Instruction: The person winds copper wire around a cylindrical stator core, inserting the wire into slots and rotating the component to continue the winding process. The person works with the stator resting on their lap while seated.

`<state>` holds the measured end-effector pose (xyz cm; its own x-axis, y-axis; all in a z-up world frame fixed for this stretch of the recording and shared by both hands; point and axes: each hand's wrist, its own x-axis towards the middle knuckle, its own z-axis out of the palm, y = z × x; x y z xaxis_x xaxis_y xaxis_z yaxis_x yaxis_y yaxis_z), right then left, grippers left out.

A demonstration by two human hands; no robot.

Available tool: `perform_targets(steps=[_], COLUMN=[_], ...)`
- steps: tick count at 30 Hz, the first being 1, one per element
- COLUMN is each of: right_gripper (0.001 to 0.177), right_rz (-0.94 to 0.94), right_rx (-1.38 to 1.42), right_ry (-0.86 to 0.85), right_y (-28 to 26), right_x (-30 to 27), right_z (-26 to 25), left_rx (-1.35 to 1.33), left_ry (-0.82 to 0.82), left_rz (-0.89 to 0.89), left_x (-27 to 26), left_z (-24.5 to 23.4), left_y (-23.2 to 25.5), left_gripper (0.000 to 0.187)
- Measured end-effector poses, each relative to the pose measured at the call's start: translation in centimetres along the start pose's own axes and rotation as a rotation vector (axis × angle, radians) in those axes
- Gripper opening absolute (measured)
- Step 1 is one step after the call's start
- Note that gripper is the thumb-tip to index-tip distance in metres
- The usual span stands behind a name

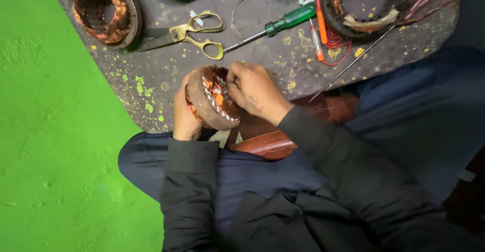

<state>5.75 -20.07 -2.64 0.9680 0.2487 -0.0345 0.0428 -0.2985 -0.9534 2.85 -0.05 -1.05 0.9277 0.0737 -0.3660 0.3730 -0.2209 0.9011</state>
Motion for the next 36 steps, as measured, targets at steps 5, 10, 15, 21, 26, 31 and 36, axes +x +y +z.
perform_targets(steps=[5,10,15,21,26,31,36], right_gripper=[0.015,0.014,0.021,0.02,0.018,0.014,0.02], right_rz=[0.065,0.064,-0.019,0.057,0.184,0.068,-0.026], right_rx=[0.023,0.038,-0.001,-0.016,0.02,-0.072,-0.173], right_ry=[0.1,0.012,-0.044,0.015,0.074,0.044,-0.023], right_y=[0.1,0.1,-0.8,-1.1,-0.8,-1.6,-2.1], right_x=[-1.8,-0.8,-1.0,-0.6,-1.8,-1.6,-0.9], right_z=[-0.5,-0.3,-1.2,0.0,-0.4,-1.2,-2.1], left_rx=[-0.085,-0.013,-0.007,-0.03,-0.079,-0.017,-0.076], left_ry=[-0.01,-0.08,-0.114,-0.082,-0.085,-0.08,-0.055], left_rz=[-0.039,-0.041,-0.038,-0.039,-0.051,-0.02,-0.049], left_x=[-0.5,-0.3,-0.6,-0.7,-0.6,-0.6,-0.7], left_z=[0.2,0.1,-0.1,-0.3,-0.4,-0.6,0.0], left_y=[0.6,2.5,2.7,1.9,1.4,1.5,1.6], left_gripper=[0.046,0.048,0.046,0.046,0.046,0.047,0.042])
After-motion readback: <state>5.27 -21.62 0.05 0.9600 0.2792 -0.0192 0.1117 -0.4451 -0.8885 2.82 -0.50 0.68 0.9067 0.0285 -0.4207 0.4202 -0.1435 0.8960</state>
